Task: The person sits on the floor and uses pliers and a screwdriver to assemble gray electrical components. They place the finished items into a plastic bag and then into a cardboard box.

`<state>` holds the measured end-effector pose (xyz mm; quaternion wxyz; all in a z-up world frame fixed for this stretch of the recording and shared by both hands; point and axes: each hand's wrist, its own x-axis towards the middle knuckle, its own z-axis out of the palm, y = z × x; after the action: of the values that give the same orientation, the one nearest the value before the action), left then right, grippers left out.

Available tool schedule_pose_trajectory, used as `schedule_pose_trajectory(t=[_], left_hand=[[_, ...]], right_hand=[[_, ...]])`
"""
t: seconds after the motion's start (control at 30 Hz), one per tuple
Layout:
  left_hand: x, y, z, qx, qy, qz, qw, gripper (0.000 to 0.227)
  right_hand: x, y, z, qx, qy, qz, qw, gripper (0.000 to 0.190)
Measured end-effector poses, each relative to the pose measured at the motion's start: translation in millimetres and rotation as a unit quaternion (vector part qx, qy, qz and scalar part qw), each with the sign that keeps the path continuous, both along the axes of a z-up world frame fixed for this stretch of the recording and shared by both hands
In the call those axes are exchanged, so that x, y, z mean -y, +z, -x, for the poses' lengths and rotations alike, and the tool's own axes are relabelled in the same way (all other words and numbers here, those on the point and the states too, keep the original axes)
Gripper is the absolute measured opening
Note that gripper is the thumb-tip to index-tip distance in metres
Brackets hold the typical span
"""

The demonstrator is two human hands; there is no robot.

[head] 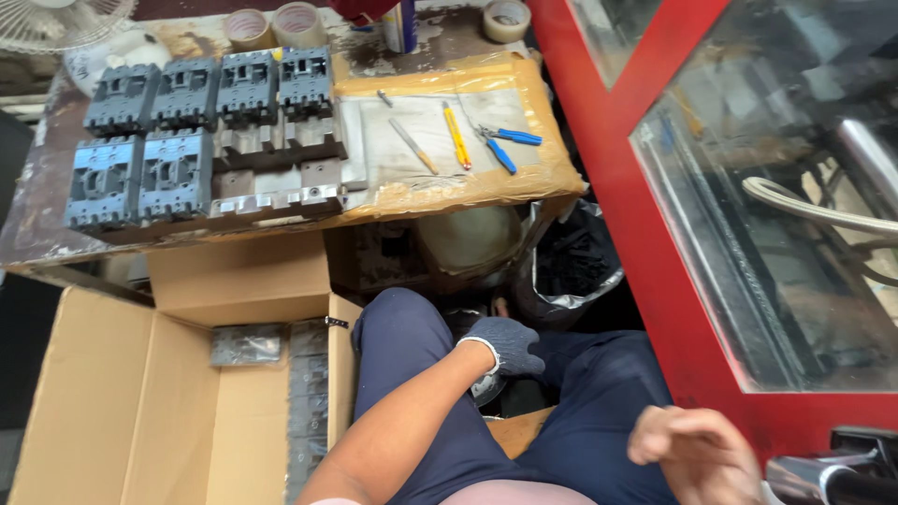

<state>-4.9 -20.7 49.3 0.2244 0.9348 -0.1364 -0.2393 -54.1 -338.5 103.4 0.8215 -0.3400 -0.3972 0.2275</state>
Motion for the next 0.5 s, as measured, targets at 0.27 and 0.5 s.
schedule_pose_trajectory(t=[0.27, 0.5], left_hand=[[16.1, 4.0, -8.1, 0.001, -0.037, 0.016, 0.999, 0.055], [11.3, 4.7, -8.7, -0.001, -0.030, 0.018, 0.999, 0.055]], right_hand=[[27.5, -11.6, -5.3, -0.013, -0.017, -0.146, 0.989, 0.063], [22.9, 13.5, -6.2, -0.007, -0.014, -0.117, 0.993, 0.059]])
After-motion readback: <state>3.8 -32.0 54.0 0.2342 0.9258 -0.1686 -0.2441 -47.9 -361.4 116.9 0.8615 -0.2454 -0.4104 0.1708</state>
